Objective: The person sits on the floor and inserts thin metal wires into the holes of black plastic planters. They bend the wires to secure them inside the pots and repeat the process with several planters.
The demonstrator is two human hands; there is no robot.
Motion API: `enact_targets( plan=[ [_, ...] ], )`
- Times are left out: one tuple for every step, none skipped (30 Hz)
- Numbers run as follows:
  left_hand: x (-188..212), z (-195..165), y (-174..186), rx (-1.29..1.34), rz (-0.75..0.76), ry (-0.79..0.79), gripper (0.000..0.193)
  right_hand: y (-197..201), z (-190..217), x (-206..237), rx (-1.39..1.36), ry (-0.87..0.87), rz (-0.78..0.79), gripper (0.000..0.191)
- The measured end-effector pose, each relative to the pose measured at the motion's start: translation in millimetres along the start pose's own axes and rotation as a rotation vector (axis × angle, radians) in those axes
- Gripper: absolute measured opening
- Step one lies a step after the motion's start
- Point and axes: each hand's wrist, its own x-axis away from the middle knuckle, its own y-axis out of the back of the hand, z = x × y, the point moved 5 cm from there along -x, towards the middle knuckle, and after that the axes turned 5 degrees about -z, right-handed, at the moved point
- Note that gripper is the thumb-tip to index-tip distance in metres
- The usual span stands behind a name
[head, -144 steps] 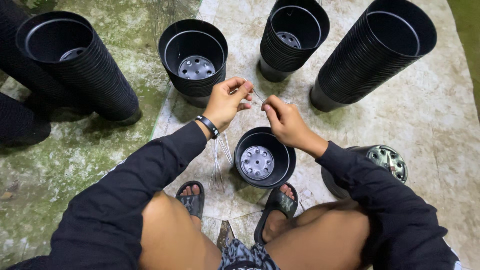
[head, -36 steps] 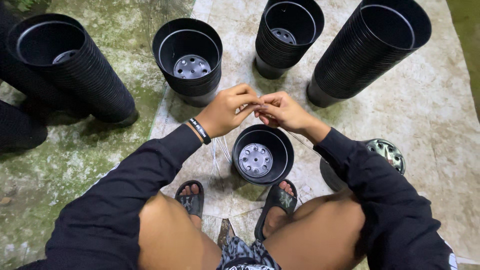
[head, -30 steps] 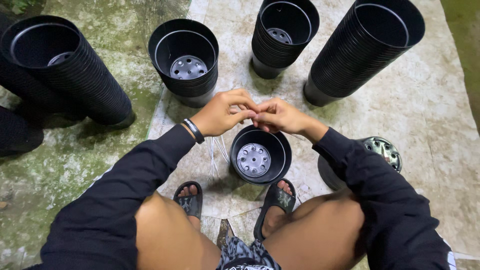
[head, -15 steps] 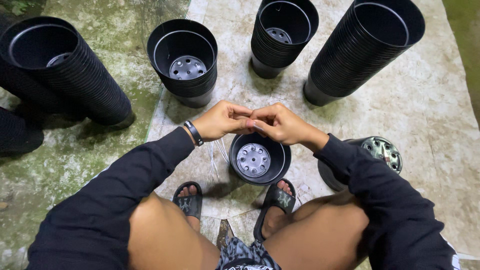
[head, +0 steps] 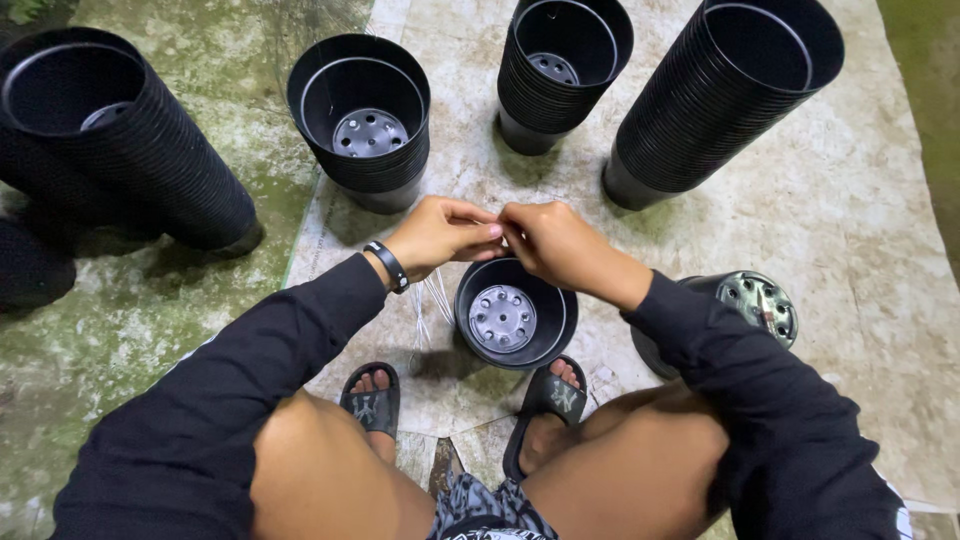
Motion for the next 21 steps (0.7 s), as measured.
enact_targets(
  plan=[
    [-2.8,4.0,4.1,0.013,-0.038,-0.008,0.027,-2.9,-1.4,0.1,0.045,-0.009,-0.007,0.017],
    [-5.6,8.5,6.5,-0.017,-0.034,-0.02,0.027,-5.5,-3.5,0.9,0.028,-0.009,0.009,0.016],
    [-8.8,13.0,9.4,-0.047,-0.031,-0.033,0.026,-7.5,-7.1,0.7,0.011,-0.008,0.026,0.016],
    [-12.3,16.5,13.7,-0.077,-0.029,-0.048,0.026,-8.6,-11.0,0.1,-0.005,-0.004,0.043,0.016],
    [-16.1,19.4,19.7,-0.101,-0.052,-0.068,0.024,-8.7,-16.5,1.2,0.013,-0.025,0.073,0.018],
    [-20.0,21.6,26.8,-0.124,-0.077,-0.088,0.022,-7.3,-22.4,3.3,0.031,-0.046,0.104,0.019],
    [-23.8,22.5,35.6,-0.148,-0.101,-0.11,0.021,-4.7,-28.3,5.0,0.049,-0.066,0.133,0.021],
    [-26.5,21.8,48.4,-0.176,-0.17,-0.136,0.019,0.5,-33.7,6.6,0.055,-0.067,0.16,0.021],
    [-28.3,20.2,62.4,-0.204,-0.239,-0.162,0.017,7.8,-39.2,8.4,0.06,-0.068,0.187,0.021],
    [-28.4,18.9,76.6,-0.232,-0.31,-0.187,0.015,14.7,-43.2,10.9,0.064,-0.069,0.214,0.022],
    [-26.8,19.3,89.7,-0.248,-0.363,-0.192,0.014,23.2,-47.3,14.6,0.106,-0.095,0.202,0.021],
    [-24.7,19.9,101.8,-0.264,-0.416,-0.196,0.013,32.1,-50.7,18.5,0.148,-0.122,0.19,0.02],
    [-22.8,20.1,111.7,-0.281,-0.469,-0.203,0.012,39.4,-53.2,20.6,0.192,-0.148,0.178,0.018],
    [-20.8,22.3,116.0,-0.381,-0.476,-0.186,0.013,45.6,-51.3,22.1,0.253,-0.11,0.151,0.015],
    [-18.2,24.6,118.1,-0.481,-0.479,-0.168,0.015,52.1,-48.7,24.1,0.316,-0.074,0.123,0.012],
    [-16.4,26.4,116.7,-0.583,-0.479,-0.15,0.017,58.1,-45.7,26.1,0.379,-0.04,0.094,0.009],
    [-14.9,25.2,109.4,-0.757,-0.462,-0.194,0.019,61.9,-45.3,27.6,0.414,-0.062,0.099,0.008],
    [-14.3,22.9,99.2,-0.931,-0.442,-0.24,0.021,65.0,-45.1,27.7,0.45,-0.083,0.103,0.008],
    [-12.8,21.0,86.1,-1.103,-0.421,-0.284,0.024,66.3,-44.2,27.7,0.485,-0.103,0.11,0.008],
    [-9.1,17.8,67.1,-1.211,-0.361,-0.424,0.032,63.6,-40.5,27.5,0.487,-0.08,0.121,0.009],
    [-5.4,14.8,45.7,-1.318,-0.294,-0.567,0.041,59.9,-36.6,26.4,0.489,-0.057,0.13,0.009]
  ],
)
